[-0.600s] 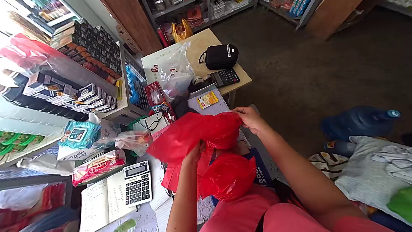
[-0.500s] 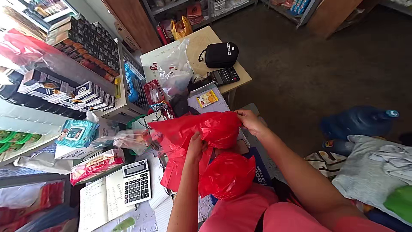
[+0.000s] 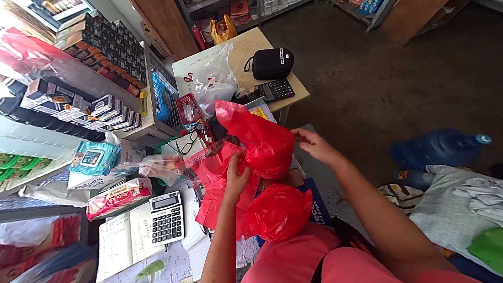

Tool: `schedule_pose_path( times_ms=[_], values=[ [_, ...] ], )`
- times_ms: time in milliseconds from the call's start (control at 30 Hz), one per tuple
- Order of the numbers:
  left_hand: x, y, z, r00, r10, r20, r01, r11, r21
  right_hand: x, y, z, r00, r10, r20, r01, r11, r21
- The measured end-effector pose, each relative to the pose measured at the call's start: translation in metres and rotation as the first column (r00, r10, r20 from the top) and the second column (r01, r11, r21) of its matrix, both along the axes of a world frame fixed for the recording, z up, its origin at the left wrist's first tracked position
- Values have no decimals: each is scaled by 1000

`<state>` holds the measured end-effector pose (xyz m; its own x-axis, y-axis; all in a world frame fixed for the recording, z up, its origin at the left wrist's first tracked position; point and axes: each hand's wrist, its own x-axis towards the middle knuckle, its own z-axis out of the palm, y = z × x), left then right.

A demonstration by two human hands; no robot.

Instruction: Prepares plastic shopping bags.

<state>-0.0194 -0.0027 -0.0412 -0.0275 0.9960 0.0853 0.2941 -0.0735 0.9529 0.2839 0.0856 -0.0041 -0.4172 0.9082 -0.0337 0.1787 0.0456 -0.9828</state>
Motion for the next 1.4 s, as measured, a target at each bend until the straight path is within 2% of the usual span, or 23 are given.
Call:
schedule_pose_path(
  times_ms=[100, 167, 267, 367, 433, 533, 633, 700, 800, 867, 933, 1000, 1067, 1200, 1300, 1400],
  values=[
    [3, 2, 24, 963, -183, 198, 165, 981, 104, 1, -1, 14, 965, 117, -233, -148, 982, -119],
    [11, 11, 27, 953, -184, 241, 142, 973, 182, -8, -1, 15, 943, 89, -322, -137, 982, -130],
    [16, 19, 3, 951, -141, 276, 92, 978, 186, -23, -8, -7, 922, -26, -387, -44, 984, -171],
    [16, 13, -28, 952, -92, 291, 70, 994, 84, -22, -18, -49, 924, -78, -374, -15, 970, -241],
    [15, 7, -35, 953, -82, 291, 79, 997, 21, -17, -19, -60, 944, -79, -319, -1, 970, -241],
    [8, 2, -23, 942, -89, 323, 91, 996, 10, -10, -11, -37, 967, 3, -254, -40, 989, -140],
    [5, 3, 2, 902, -119, 414, 81, 991, 109, -10, -3, 3, 959, 92, -269, -105, 994, -33],
    [6, 7, 15, 887, -138, 441, 76, 985, 156, -14, -2, 12, 948, 82, -308, -96, 995, -31],
    [11, 15, 3, 913, -173, 370, 124, 981, 151, -19, -5, -23, 949, 32, -315, -65, 993, -95],
    [13, 18, -18, 926, -177, 334, 155, 984, 91, -18, -10, -53, 963, -6, -268, -32, 990, -136],
    [13, 16, -28, 927, -160, 338, 162, 987, 24, -11, -11, -65, 981, -27, -191, -1, 989, -147],
    [10, 13, -24, 923, -150, 355, 163, 987, -7, -1, -7, -55, 996, -7, -93, -4, 994, -111],
    [4, 9, -10, 909, -170, 381, 169, 985, 36, 7, -3, -34, 998, 36, -54, -39, 998, -52],
    [-1, 12, 18, 891, -196, 410, 132, 975, 180, -1, -5, 5, 969, 81, -234, -79, 997, 18],
    [3, 16, 4, 930, -158, 330, 101, 978, 184, -15, -11, -19, 949, -31, -315, 17, 999, -47],
    [5, 15, -32, 947, -143, 287, 122, 989, 89, -14, -21, -67, 970, -92, -224, 68, 992, -109]
  ],
)
